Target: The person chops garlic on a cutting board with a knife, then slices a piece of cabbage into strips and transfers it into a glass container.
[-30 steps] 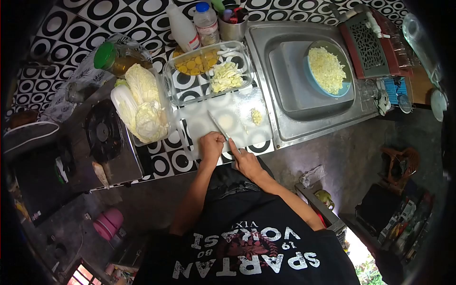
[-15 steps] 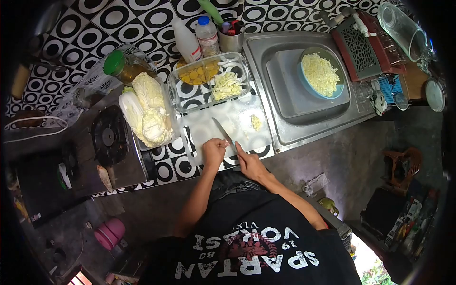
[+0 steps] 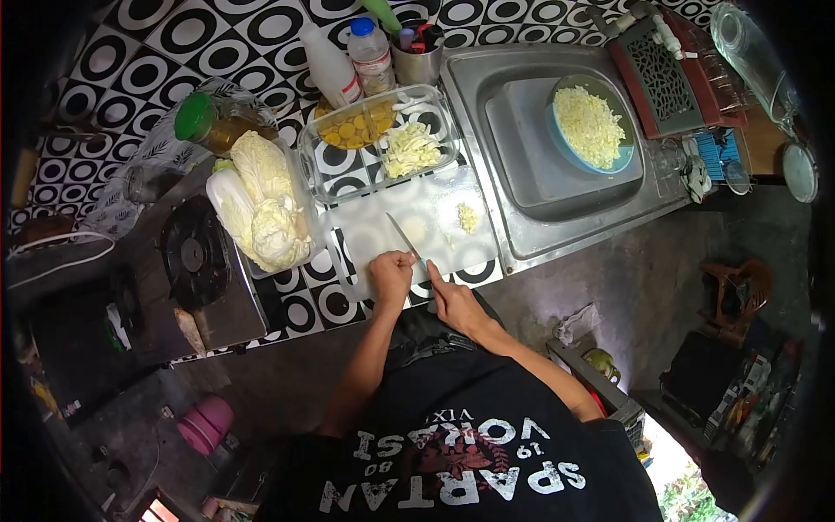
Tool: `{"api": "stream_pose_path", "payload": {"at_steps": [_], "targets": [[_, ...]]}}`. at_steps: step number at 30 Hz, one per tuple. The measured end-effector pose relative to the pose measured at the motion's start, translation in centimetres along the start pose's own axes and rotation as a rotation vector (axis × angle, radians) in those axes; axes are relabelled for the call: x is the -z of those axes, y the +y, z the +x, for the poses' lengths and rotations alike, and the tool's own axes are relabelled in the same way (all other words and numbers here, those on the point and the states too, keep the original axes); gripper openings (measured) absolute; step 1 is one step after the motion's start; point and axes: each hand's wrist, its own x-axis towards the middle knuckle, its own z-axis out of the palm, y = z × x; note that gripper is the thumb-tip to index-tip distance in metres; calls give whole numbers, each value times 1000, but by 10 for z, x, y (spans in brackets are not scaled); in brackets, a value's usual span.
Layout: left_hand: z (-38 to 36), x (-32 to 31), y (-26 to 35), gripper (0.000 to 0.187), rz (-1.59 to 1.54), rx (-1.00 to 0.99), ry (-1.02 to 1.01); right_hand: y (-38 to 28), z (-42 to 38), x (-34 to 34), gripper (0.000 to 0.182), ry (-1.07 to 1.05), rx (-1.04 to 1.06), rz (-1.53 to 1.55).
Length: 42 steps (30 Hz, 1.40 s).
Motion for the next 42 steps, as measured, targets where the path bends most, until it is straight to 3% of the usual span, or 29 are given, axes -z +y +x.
{"api": "stream_pose_path", "payload": {"at_steps": [4,9,15,19,22,25,29,33,35,38,42], "targets": [[-2,5,11,12,-17,-7,9,12,-1,-10,74,1,73,-108],[2,5,9,9,228,-36,7,15,13,-24,82,-76,23,-308],[2,5,5,7,143,-5,-5,10,14,-13,87,-90,28,-368],[-1,2,6,10,32,38,1,19,4,6,81,-41,17,-336],[0,7,14,11,9,80,-23,25,8,22,69,193,-51,-135],[3,16,37,13,43,142,-59,20,9,30,68,228,4,-80],[6,11,36,27,90,199,-80,12,9,24,66,186,-5,-48],[6,2,36,24,127,92,-20,5,9,20,64,220,16,7],[9,-5,31,18,-156,185,-44,5,9,20,63,228,17,16],[12,-14,18,14,-283,177,-6,7,8,16,63,221,19,27],[12,-11,22,14,-220,163,-22,9,6,8,66,182,57,1]]}}
